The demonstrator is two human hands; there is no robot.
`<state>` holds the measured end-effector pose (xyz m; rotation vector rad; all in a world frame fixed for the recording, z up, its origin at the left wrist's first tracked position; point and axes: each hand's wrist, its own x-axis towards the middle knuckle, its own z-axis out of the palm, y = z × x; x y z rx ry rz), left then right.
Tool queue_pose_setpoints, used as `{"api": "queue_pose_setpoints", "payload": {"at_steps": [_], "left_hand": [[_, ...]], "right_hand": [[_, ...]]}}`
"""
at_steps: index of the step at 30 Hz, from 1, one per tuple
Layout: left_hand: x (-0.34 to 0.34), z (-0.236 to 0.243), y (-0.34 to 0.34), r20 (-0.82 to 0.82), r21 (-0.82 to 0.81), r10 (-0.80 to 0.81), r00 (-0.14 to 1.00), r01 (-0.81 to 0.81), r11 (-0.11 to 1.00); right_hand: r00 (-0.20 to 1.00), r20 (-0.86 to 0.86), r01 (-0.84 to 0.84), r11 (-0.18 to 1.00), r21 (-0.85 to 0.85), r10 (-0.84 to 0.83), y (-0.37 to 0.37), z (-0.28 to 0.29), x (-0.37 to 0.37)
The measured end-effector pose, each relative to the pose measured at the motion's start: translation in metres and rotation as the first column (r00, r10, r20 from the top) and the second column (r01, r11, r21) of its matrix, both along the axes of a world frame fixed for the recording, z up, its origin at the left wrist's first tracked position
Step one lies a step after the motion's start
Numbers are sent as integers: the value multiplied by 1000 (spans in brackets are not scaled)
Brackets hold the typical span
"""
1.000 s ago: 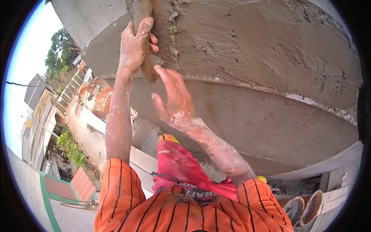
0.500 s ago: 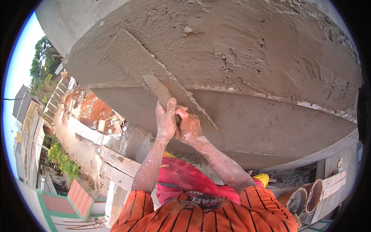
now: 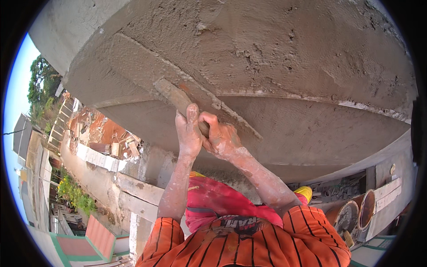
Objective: The person applies wet cement to a curved wall using a trowel and a hawk, smoothing the surface with a wooden float. They occasionally dip the float into a bucket of water to aid in the finishing process.
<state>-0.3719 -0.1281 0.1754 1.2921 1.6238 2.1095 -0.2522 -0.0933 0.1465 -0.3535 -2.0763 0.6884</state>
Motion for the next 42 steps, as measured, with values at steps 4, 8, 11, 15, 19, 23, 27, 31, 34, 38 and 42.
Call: {"api": "queue_pose_setpoints", "payload": {"at_steps": [4,8,11,15,19,23,27,31,34,38,42], "left_hand": [[-8,52,0,-99,-25,-80,992,78,997],[-12,105,-4,-148,-48,-115,982,109,993],[-19,62,-4,-187,-74,-174,967,162,984],[21,28,-12,-217,-82,60,974,-80,993],[20,121,-8,-356,-103,-22,934,-16,995],[23,142,-1,-388,-80,-34,921,4,997],[17,69,-11,-411,-118,68,909,-127,985],[19,109,-12,-463,-227,24,886,-145,963],[35,165,-5,-599,-264,66,798,-275,924],[34,154,-3,-622,-282,67,780,-304,910],[21,102,-18,-685,-281,93,723,-380,881]], "right_hand": [[989,147,5,999,-34,0,9,53,-8],[988,-143,-62,998,-19,59,7,88,-25],[994,-103,-44,996,-72,37,3,52,-16],[990,-125,-67,996,-55,60,8,4,-15],[942,-328,-91,995,-48,71,7,75,-26],[898,-433,-95,995,-10,81,14,98,-30],[908,-417,-53,998,-40,31,4,18,-35],[879,-464,-156,986,-66,108,6,31,-45],[772,-632,-127,991,-47,69,9,90,-47],[757,-652,-79,997,-21,46,10,79,-52],[751,-644,-168,985,26,145,3,7,-77]]}}
